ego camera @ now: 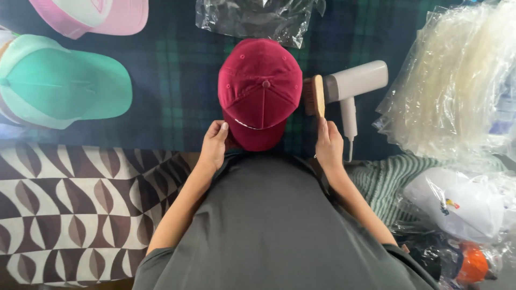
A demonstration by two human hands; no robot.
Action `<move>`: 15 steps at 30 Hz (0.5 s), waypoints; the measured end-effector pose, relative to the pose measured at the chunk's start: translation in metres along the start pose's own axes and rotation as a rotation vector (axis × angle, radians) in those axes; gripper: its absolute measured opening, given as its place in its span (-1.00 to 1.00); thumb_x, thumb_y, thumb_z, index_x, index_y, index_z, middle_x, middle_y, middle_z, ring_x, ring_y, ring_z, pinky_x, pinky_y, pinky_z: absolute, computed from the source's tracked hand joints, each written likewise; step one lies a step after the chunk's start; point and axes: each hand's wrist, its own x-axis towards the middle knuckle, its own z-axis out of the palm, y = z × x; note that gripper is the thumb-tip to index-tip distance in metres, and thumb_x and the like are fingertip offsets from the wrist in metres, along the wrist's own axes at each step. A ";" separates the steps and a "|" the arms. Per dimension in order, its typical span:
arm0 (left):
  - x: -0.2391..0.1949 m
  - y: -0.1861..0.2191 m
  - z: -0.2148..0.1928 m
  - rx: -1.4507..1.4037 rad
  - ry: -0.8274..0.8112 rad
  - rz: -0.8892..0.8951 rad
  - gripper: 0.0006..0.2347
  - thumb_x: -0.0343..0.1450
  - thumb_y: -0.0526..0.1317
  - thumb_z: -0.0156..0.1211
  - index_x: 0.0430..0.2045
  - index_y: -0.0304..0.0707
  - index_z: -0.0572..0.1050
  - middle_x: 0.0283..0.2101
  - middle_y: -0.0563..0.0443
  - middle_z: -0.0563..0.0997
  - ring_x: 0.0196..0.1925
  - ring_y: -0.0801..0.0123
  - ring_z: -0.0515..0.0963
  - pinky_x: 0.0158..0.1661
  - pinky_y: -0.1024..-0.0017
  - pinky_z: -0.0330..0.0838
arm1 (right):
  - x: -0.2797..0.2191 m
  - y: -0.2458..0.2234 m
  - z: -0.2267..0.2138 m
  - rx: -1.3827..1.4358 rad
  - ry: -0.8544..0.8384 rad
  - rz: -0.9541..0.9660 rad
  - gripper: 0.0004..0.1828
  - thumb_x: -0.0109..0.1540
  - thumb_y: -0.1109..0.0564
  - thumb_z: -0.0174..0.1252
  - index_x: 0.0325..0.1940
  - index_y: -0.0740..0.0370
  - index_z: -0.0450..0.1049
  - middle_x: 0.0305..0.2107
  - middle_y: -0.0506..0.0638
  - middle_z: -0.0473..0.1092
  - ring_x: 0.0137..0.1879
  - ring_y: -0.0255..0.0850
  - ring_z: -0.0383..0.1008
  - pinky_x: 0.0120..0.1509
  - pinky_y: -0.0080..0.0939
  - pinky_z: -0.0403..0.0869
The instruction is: The person cleans a red baseball cap by brushing its surface with a wooden brush. They then use a white hair dryer to apply heat to the cap while holding it with their hands.
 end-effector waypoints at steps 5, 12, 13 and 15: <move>0.006 -0.015 0.006 -0.135 0.032 0.035 -0.88 0.61 -0.20 0.03 -0.20 -0.21 0.50 -0.44 0.03 0.50 -0.38 0.43 0.55 -0.27 0.41 0.57 | 0.003 0.018 0.027 0.611 -0.188 -0.124 -0.63 0.51 -0.04 -0.17 -0.18 0.20 0.43 -0.69 -0.26 0.23 -0.57 -0.52 0.29 -0.47 -0.51 0.32; 0.017 -0.037 -0.015 -0.062 0.006 0.061 -0.86 0.61 -0.18 0.06 -0.21 -0.21 0.52 -0.43 0.05 0.51 -0.34 0.49 0.53 -0.28 0.40 0.56 | -0.016 -0.048 -0.016 -0.089 0.123 -0.254 -0.63 0.46 -0.19 0.01 -0.13 0.13 0.49 -0.55 0.15 0.42 -0.38 0.09 0.50 -0.24 0.05 0.42; 0.033 -0.049 -0.021 -0.041 -0.014 0.072 -0.85 0.62 -0.18 0.03 -0.20 -0.22 0.52 -0.42 0.05 0.52 -0.34 0.49 0.53 -0.28 0.39 0.56 | -0.021 -0.071 -0.027 -0.209 0.149 -0.617 -0.76 0.46 -0.10 0.08 -0.09 0.06 0.52 -0.59 0.00 0.43 -0.46 0.00 0.52 -0.37 -0.12 0.46; 0.042 -0.052 -0.021 -0.065 -0.021 0.066 -0.86 0.61 -0.18 0.05 -0.22 -0.21 0.52 -0.42 0.03 0.53 -0.33 0.45 0.55 -0.28 0.36 0.58 | 0.001 -0.106 -0.021 -0.341 0.159 -0.781 -0.77 0.42 -0.17 0.14 -0.16 -0.06 0.52 -0.58 -0.11 0.40 -0.45 -0.10 0.51 -0.38 -0.17 0.46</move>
